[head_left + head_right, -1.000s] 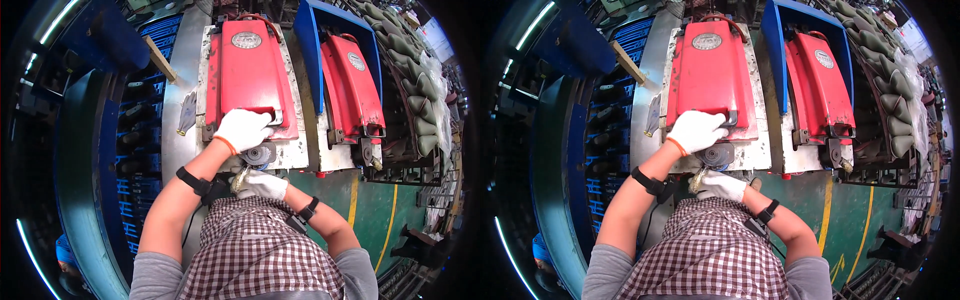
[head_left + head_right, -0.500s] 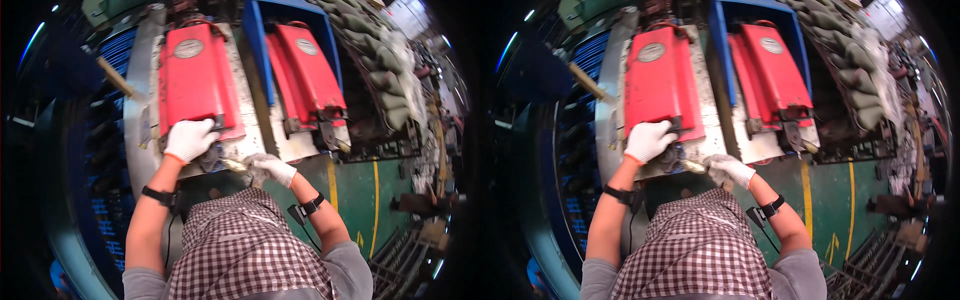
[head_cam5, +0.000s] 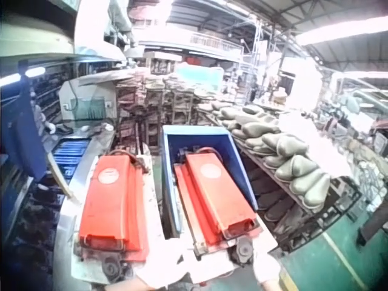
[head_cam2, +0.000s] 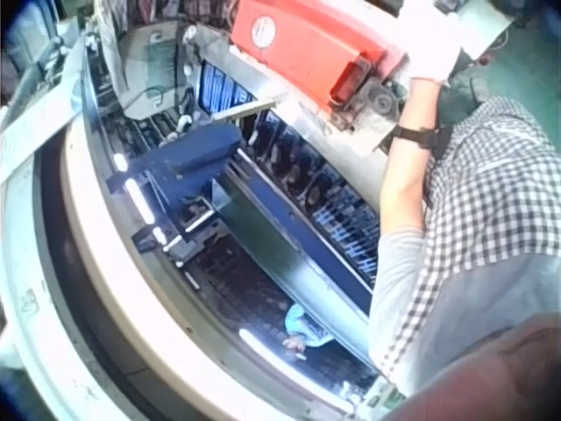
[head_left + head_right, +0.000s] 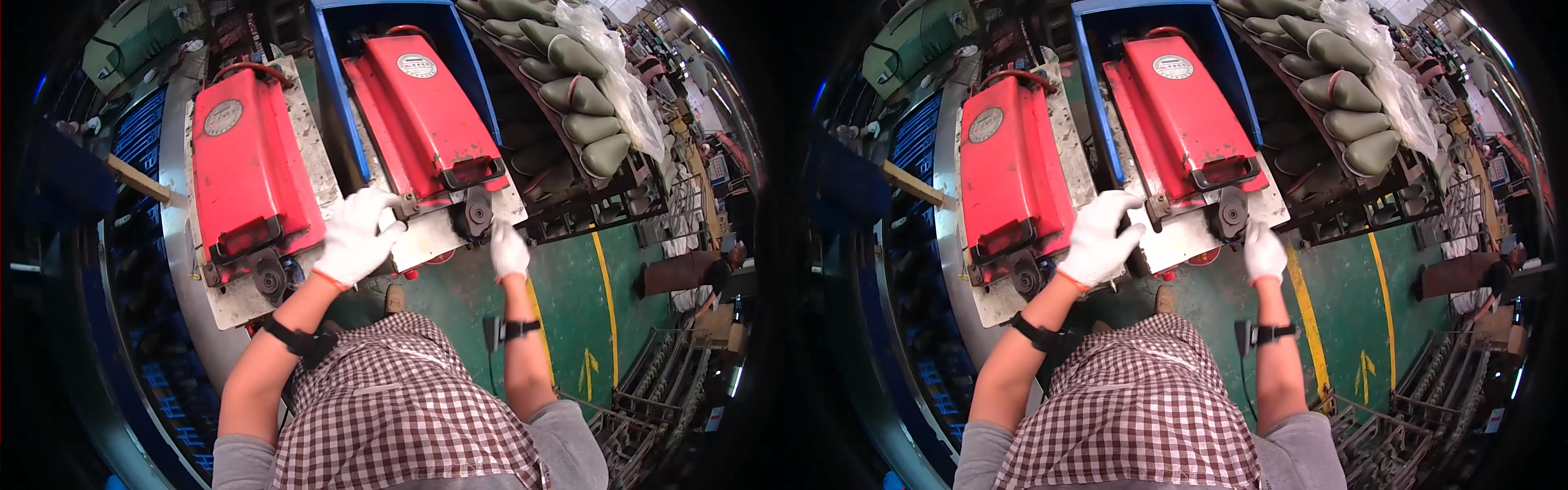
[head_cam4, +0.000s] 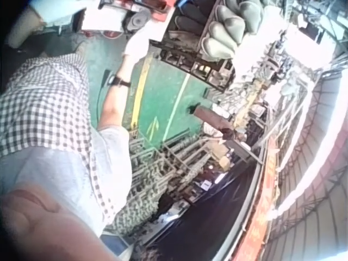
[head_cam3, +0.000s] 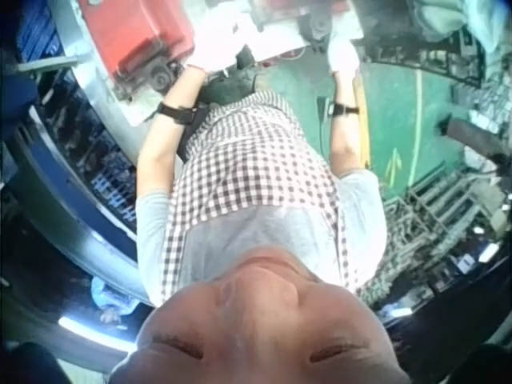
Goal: Operating industrial footwear press machines and checking product sizing on a conveyor assembly line.
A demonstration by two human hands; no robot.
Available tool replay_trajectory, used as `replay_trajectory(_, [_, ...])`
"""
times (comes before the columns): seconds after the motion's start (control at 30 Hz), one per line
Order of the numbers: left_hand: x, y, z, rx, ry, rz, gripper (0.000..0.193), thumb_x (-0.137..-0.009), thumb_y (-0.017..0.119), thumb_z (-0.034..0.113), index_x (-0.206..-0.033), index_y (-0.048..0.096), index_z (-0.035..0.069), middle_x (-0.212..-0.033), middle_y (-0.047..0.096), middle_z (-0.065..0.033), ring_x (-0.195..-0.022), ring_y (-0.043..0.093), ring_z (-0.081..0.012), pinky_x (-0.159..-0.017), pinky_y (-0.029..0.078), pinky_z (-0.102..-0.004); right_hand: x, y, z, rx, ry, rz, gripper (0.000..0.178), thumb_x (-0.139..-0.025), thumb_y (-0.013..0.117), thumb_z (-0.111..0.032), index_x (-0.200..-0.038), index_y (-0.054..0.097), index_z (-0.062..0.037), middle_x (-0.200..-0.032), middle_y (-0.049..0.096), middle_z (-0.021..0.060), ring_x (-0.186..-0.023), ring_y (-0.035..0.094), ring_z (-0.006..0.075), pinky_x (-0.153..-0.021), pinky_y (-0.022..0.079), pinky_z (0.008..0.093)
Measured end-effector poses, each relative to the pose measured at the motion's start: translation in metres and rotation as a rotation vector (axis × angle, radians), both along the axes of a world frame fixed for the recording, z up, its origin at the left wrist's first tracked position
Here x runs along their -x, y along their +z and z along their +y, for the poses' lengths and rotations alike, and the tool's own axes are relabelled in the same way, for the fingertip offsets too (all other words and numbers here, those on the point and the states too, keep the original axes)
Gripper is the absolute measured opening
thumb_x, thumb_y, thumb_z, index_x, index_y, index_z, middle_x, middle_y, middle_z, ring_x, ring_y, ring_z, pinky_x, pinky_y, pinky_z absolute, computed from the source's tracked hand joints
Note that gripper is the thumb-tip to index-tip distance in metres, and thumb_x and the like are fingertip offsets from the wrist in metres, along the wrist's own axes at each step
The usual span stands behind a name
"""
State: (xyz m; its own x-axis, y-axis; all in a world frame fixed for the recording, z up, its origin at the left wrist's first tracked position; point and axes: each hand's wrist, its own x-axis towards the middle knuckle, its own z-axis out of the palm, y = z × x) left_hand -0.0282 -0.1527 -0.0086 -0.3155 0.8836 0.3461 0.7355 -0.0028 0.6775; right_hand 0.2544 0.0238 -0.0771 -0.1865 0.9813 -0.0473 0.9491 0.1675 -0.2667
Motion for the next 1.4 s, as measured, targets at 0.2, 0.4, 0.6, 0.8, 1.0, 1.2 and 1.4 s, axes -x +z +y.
replay_trajectory(0.2, [-0.028,-0.038,0.046,-0.011,-0.197,0.175,0.045,-0.082,0.073,0.025,-0.122,0.064,0.008,-0.122,0.062,-0.0121,-0.120,0.058,-0.0343,-0.106,0.045,-0.0462,-0.008,0.014,-0.070,0.320,0.146,0.072,0.067,-0.101,0.054,-0.051,-0.159,0.037,-0.0217,-0.104,0.072,0.0323,-0.097,0.070,0.0510,-0.089,0.055,0.0559])
replay_trajectory(0.4, [-0.019,-0.012,0.074,-0.189,-0.234,0.343,0.047,-0.074,0.075,0.014,-0.120,0.066,0.006,-0.115,0.064,-0.0124,-0.116,0.060,-0.0366,-0.102,0.048,-0.0484,0.025,0.054,-0.017,0.057,0.342,0.383,0.023,-0.095,0.067,-0.027,-0.107,0.074,-0.0087,-0.103,0.074,0.0179,-0.098,0.070,0.0409,-0.086,0.055,0.0488])
replay_trajectory(0.6, [0.000,0.061,0.105,-0.411,-0.154,0.229,0.038,-0.075,0.075,0.007,-0.113,0.070,0.008,-0.107,0.066,-0.0136,-0.108,0.063,-0.0369,-0.095,0.051,-0.0478,0.114,0.018,0.082,-0.009,0.609,0.161,0.066,-0.085,0.075,-0.048,-0.138,0.063,-0.0114,-0.138,0.061,0.0255,-0.129,0.056,0.0417,-0.109,0.045,0.0502])
replay_trajectory(0.8, [0.033,0.135,0.139,-0.476,-0.027,0.160,0.033,-0.085,0.073,0.012,-0.118,0.071,0.006,-0.115,0.066,-0.0138,-0.112,0.064,-0.0295,-0.097,0.052,-0.0392,0.186,-0.013,0.117,-0.177,0.484,-0.097,0.095,-0.083,0.078,-0.048,-0.163,0.035,-0.0190,-0.156,0.036,0.0354,-0.130,0.050,0.0576,-0.111,0.048,0.0502])
replay_trajectory(1.0, [0.064,0.158,0.132,-0.551,0.035,0.093,0.047,-0.093,0.071,0.020,-0.138,0.064,0.011,-0.134,0.062,-0.0137,-0.125,0.062,-0.0256,-0.109,0.047,-0.0357,0.160,0.047,0.120,0.586,0.124,0.920,0.065,-0.097,0.063,-0.049,-0.147,0.057,-0.0096,-0.132,0.067,0.0204,-0.114,0.068,0.0317,-0.079,0.060,0.0447])
replay_trajectory(1.2, [0.061,0.074,0.027,-0.184,0.095,-0.970,0.077,-0.099,0.067,0.019,-0.163,0.028,0.001,-0.153,0.051,-0.0169,-0.133,0.056,-0.0231,-0.117,0.041,-0.0375,0.116,0.056,0.057,1.183,0.151,1.322,0.056,-0.107,0.048,-0.053,-0.139,0.060,-0.0087,-0.116,0.075,0.0091,-0.089,0.075,0.0240,-0.051,0.048,0.0333])
replay_trajectory(1.4, [0.023,0.022,-0.104,-0.094,0.093,-1.364,0.094,-0.096,0.077,0.033,-0.164,0.020,0.000,-0.152,0.048,-0.0144,-0.129,0.057,-0.0213,-0.112,0.046,-0.0384,0.145,0.042,-0.066,1.394,0.286,1.410,0.067,-0.104,0.060,-0.039,-0.155,0.043,0.0009,-0.150,0.058,0.0132,-0.139,0.054,0.0241,-0.118,0.041,0.0408])
